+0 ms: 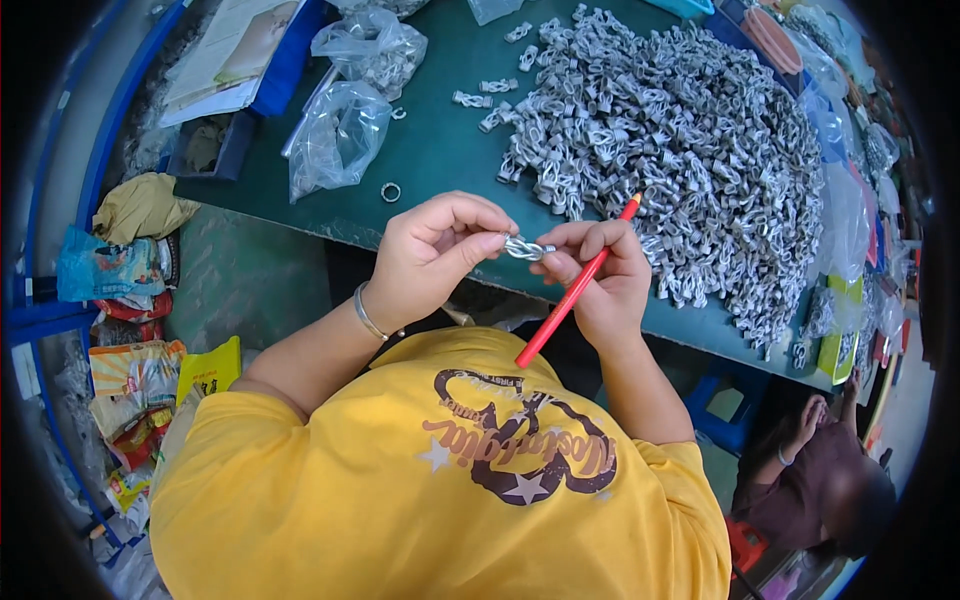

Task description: The person picks up metal buckle components from a pile on a table and uses a red pointed tool to adjust or press small parts within the buckles.

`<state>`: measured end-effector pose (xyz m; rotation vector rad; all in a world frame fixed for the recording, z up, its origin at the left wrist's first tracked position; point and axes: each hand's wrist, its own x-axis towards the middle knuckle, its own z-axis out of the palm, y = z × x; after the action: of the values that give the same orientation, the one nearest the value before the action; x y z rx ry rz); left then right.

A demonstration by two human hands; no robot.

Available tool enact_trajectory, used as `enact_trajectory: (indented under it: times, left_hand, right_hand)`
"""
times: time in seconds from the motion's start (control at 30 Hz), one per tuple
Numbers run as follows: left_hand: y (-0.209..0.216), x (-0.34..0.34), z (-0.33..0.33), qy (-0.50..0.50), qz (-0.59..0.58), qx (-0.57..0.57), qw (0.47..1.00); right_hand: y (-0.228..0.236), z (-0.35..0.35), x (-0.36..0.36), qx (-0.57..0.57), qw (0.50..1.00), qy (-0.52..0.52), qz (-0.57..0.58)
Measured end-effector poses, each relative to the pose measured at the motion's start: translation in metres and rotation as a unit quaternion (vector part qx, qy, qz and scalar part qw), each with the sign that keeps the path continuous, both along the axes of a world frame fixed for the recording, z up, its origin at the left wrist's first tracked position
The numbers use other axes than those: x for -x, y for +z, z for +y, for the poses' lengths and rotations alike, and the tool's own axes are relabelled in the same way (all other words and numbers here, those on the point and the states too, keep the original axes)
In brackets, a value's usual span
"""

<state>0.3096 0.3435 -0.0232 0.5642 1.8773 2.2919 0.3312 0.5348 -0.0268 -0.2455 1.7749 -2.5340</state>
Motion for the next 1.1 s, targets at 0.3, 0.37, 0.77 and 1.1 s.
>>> enact_trajectory:
  times: [0.3,0.37,0.77,1.1]
  left_hand:
    - [0.003,-0.008,0.003,-0.023,0.012,0.105,0.994]
    - [0.003,-0.006,0.003,-0.043,0.083,0.133,0.987]
    - [-0.012,-0.02,0.008,-0.051,-0.135,0.068,0.987]
    - [-0.033,-0.044,-0.022,-0.098,-0.092,0.353,0.926]
  right_hand:
    - [-0.028,0.0,-0.015,-0.061,0.991,-0.049,0.106]
    - [-0.029,-0.001,-0.016,-0.094,0.983,-0.081,0.139]
    - [-0.016,-0.005,-0.019,-0.118,0.959,-0.092,0.239]
    - [-0.032,0.015,-0.027,-0.195,0.967,0.02,0.161]
